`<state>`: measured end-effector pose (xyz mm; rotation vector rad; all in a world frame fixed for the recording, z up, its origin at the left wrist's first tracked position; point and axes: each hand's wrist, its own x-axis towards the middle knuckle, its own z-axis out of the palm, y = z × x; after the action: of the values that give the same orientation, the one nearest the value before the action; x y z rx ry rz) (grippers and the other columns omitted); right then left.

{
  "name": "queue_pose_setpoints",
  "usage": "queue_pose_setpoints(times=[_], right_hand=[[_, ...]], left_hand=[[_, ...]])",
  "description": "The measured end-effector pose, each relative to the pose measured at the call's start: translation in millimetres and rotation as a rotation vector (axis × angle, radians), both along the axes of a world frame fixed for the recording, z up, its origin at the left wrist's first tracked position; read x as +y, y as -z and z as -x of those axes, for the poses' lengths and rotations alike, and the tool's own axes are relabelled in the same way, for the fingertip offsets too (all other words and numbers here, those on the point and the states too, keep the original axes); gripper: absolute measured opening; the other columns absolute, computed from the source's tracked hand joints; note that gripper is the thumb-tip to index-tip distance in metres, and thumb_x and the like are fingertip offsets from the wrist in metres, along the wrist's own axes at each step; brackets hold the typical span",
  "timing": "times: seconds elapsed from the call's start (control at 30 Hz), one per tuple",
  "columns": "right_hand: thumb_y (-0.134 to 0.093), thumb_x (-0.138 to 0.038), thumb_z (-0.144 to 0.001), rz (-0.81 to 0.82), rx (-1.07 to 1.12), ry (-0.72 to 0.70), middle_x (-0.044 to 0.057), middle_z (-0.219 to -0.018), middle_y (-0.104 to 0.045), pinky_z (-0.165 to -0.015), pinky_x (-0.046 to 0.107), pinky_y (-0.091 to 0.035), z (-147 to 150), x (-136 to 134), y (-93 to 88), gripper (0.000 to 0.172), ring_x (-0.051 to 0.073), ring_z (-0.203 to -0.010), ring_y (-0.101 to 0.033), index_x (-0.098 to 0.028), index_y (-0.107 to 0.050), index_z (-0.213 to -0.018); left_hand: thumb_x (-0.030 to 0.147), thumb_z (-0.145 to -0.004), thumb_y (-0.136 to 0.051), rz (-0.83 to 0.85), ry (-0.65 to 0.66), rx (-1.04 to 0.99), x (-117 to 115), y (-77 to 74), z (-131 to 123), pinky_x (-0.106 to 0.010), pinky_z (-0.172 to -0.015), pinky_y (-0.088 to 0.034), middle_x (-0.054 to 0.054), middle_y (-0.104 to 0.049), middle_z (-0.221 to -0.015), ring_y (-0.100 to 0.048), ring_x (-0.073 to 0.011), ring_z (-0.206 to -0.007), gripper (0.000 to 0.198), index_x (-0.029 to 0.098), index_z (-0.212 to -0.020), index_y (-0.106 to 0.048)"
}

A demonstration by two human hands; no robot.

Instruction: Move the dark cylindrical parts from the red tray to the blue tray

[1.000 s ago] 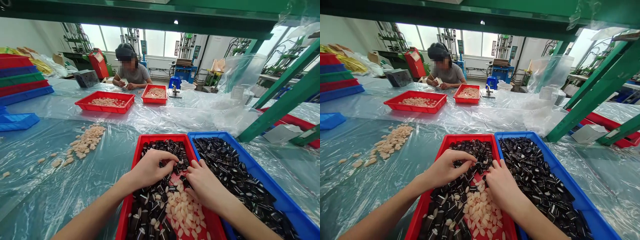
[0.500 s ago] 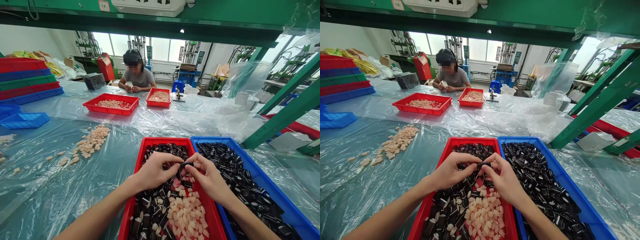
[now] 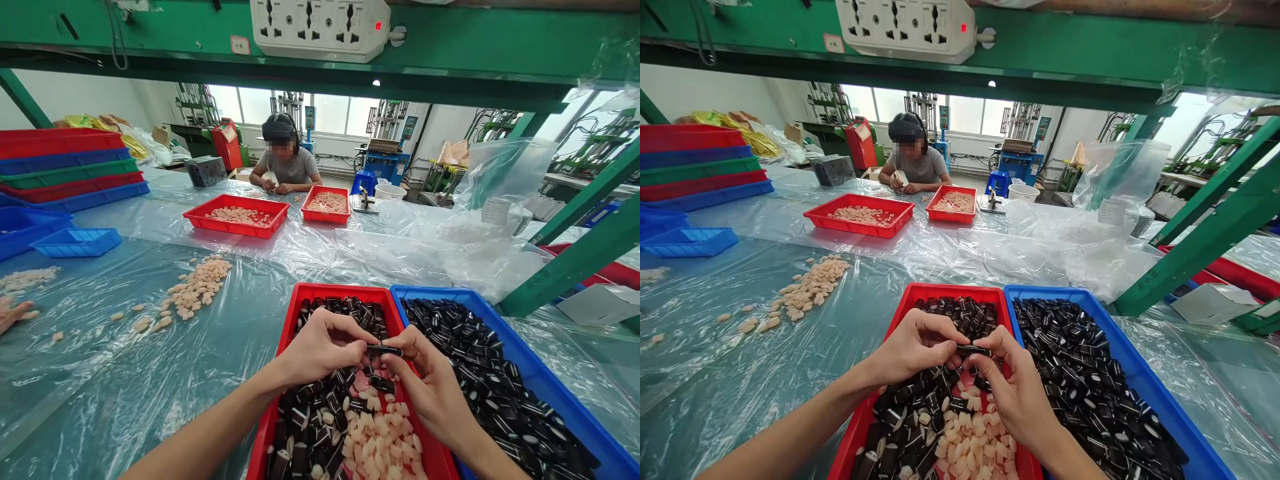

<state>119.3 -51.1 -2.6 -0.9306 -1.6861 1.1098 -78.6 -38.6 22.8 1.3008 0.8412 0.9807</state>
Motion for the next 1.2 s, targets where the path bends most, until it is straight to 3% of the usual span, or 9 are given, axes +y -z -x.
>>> queue_pose_setpoints(times=[0.13, 0.23, 0.33, 0.5, 0.63, 0.73, 0.87, 1.03, 1.2], right_hand=[[-0.06, -0.025, -0.092, -0.252, -0.06, 0.056, -0.001, -0.079, -0.063, -0.063, 0.017, -0.052, -2, -1, 1.9, 0.003, 0.011, -0.069, -0.064, -0.025, -0.063, -0.092], [-0.06, -0.023, -0.092, -0.328, -0.07, 0.069, -0.001, -0.079, -0.064, -0.063, 0.016, -0.053, -3, -2, 1.8, 0.006, 0.011, -0.07, -0.065, -0.026, -0.064, -0.092], [-0.061, -0.027, -0.092, -0.235, -0.036, 0.054, -0.002, -0.077, -0.063, -0.062, 0.017, -0.053, -7, 1, -3.1, 0.003, 0.011, -0.067, -0.065, -0.026, -0.063, -0.092], [-0.061, -0.038, -0.092, 0.036, -0.089, -0.123, 0.001, -0.074, -0.066, -0.063, 0.025, -0.054, -31, 11, -28.1, 0.017, 0.015, -0.068, -0.067, -0.021, -0.059, -0.089], [-0.057, -0.046, -0.092, 0.062, -0.372, -0.104, 0.001, -0.069, -0.067, -0.062, 0.028, -0.051, -61, 27, -39.9, 0.025, 0.017, -0.064, -0.063, -0.021, -0.058, -0.092], [-0.056, -0.048, -0.091, -0.064, -0.687, 0.002, 0.005, -0.085, -0.07, -0.076, 0.035, -0.052, -75, 40, -34.2, 0.028, 0.022, -0.082, -0.065, -0.023, -0.064, -0.101], [-0.054, -0.043, -0.093, -0.313, -0.851, 0.039, 0.008, -0.11, -0.068, -0.093, 0.044, -0.046, -63, 43, -23.7, 0.026, 0.028, -0.106, -0.057, -0.025, -0.067, -0.106], [-0.062, -0.031, -0.089, -0.362, -1.032, -0.16, 0.006, -0.089, -0.068, -0.081, 0.042, -0.045, -24, 23, -12.3, 0.011, 0.026, -0.091, -0.057, -0.023, -0.068, -0.085], [-0.071, -0.019, -0.079, -0.345, -1.205, -0.219, 0.004, -0.084, -0.07, -0.09, 0.048, -0.039, -10, 12, 4.8, 0.004, 0.028, -0.096, -0.058, -0.023, -0.072, -0.081]], left_hand=[[0.006, -0.066, -0.062, -0.017, -0.037, -0.023, -5, 5.6, -5, -0.018, -0.053, -0.049, -0.001, -0.068, -0.064, -0.067, -0.0114, -0.057, 0.018, 0.01, -0.078, -0.075], [0.007, -0.066, -0.062, 0.012, -0.103, -0.093, -9, 10.0, -12, -0.021, -0.054, -0.052, -0.001, -0.067, -0.065, -0.069, -0.0143, -0.059, 0.017, 0.01, -0.077, -0.075], [0.012, -0.07, -0.065, 0.024, -0.141, -0.135, -12, 10.6, -17, -0.023, -0.054, -0.055, -0.003, -0.07, -0.068, -0.07, -0.0155, -0.058, 0.015, 0.01, -0.08, -0.076], [0.025, -0.083, -0.062, 0.027, -0.075, -0.136, -19, 10.4, -20, -0.024, -0.055, -0.055, -0.009, -0.075, -0.072, -0.071, -0.0163, -0.061, 0.022, 0.01, -0.091, -0.077], [0.014, -0.079, -0.061, -0.273, 0.159, 0.2, -25, 7.0, -18, -0.025, -0.066, -0.056, -0.008, -0.077, -0.083, -0.072, -0.0174, -0.072, 0.023, 0.014, -0.094, -0.078], [0.012, -0.078, -0.063, -0.615, 0.348, 0.538, -23, 0.2, -9, -0.03, -0.084, -0.055, -0.008, -0.077, -0.101, -0.071, -0.0212, -0.091, 0.027, 0.018, -0.102, -0.076], [0.015, -0.087, -0.055, -0.709, 0.186, 0.743, -12, -10.8, 6, -0.032, -0.089, -0.053, -0.007, -0.074, -0.11, -0.07, -0.0206, -0.098, 0.027, 0.017, -0.108, -0.073], [0.014, -0.088, -0.052, -0.752, 0.081, 0.793, -4, -21.6, 19, -0.033, -0.084, -0.053, -0.008, -0.075, -0.106, -0.07, -0.0201, -0.093, 0.027, 0.017, -0.105, -0.073], [0.014, -0.088, -0.052, -0.792, 0.056, 0.8, -5, -23.7, 21, -0.031, -0.08, -0.052, -0.007, -0.075, -0.104, -0.07, -0.0203, -0.091, 0.025, 0.017, -0.101, -0.073]])
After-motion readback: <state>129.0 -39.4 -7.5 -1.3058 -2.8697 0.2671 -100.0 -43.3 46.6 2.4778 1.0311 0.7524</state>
